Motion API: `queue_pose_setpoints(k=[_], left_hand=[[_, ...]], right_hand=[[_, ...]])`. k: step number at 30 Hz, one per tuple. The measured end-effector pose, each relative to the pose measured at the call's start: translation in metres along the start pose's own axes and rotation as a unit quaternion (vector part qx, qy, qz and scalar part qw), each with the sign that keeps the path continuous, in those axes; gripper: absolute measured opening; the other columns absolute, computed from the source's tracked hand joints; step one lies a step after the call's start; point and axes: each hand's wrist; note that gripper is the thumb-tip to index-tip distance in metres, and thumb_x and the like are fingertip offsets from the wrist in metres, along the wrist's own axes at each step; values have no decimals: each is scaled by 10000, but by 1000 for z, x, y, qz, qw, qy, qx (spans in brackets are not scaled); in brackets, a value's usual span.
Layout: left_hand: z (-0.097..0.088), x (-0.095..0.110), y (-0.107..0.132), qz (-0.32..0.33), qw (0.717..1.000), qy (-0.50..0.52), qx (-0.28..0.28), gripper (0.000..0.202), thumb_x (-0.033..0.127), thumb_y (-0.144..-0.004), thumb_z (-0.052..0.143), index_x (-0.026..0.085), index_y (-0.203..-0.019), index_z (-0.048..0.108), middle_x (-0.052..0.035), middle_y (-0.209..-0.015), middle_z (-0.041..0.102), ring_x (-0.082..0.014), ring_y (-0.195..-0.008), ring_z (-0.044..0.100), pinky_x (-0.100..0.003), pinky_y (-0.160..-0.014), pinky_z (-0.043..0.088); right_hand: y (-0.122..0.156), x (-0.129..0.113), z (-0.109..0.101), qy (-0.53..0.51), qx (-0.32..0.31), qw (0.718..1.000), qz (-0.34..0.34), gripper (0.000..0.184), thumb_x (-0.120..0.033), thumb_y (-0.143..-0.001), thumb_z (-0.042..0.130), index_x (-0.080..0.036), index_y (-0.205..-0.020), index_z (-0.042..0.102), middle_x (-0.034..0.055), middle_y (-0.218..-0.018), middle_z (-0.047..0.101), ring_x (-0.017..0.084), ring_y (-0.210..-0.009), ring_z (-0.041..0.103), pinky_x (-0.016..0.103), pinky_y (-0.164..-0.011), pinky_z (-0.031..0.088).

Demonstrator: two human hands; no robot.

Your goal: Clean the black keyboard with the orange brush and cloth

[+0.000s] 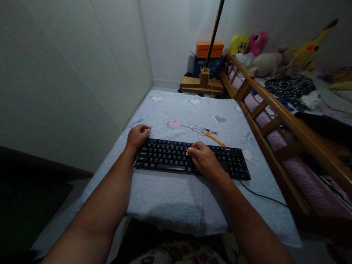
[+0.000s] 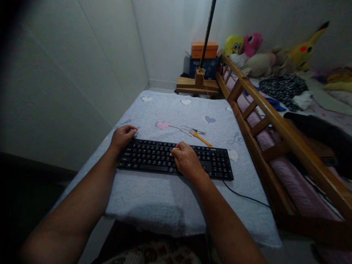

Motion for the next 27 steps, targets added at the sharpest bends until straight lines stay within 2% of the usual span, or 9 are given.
queue_pose_setpoints(k=[8,20,27], left_hand=[[2,-4,1,-2,1000,12,-2,285,461,-749,656,204,-834,744,-5,-639,611,-202,-629,569,-323,-635,419],[2,-4,0,-17,1000,24,-3,255,433,-738,660,209,-829,740,-10,-648,635,-201,-633,589,-319,-637,446],[0,0,1,-1,1000,8,2,253,425,-752,666,198,-828,747,-10,-657,621,-197,-632,562,-324,-642,424]], right_hand=[[0,-2,-3,34,-26,999,19,263,-92,-984,560,-211,-983,794,92,-1083,697,205,-961,621,313,-899,503],[19,17,-21,74,11,997,28,237,-61,-927,608,-209,-907,791,80,-1018,655,207,-914,604,341,-866,501],[9,7,-9,41,29,999,2,214,-109,-994,602,-207,-987,792,89,-1061,668,210,-974,621,335,-905,511]])
Point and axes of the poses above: each hand's wrist, its own y-axis away from the middle knuckle, its own z-axis out of the palm, x = y × z
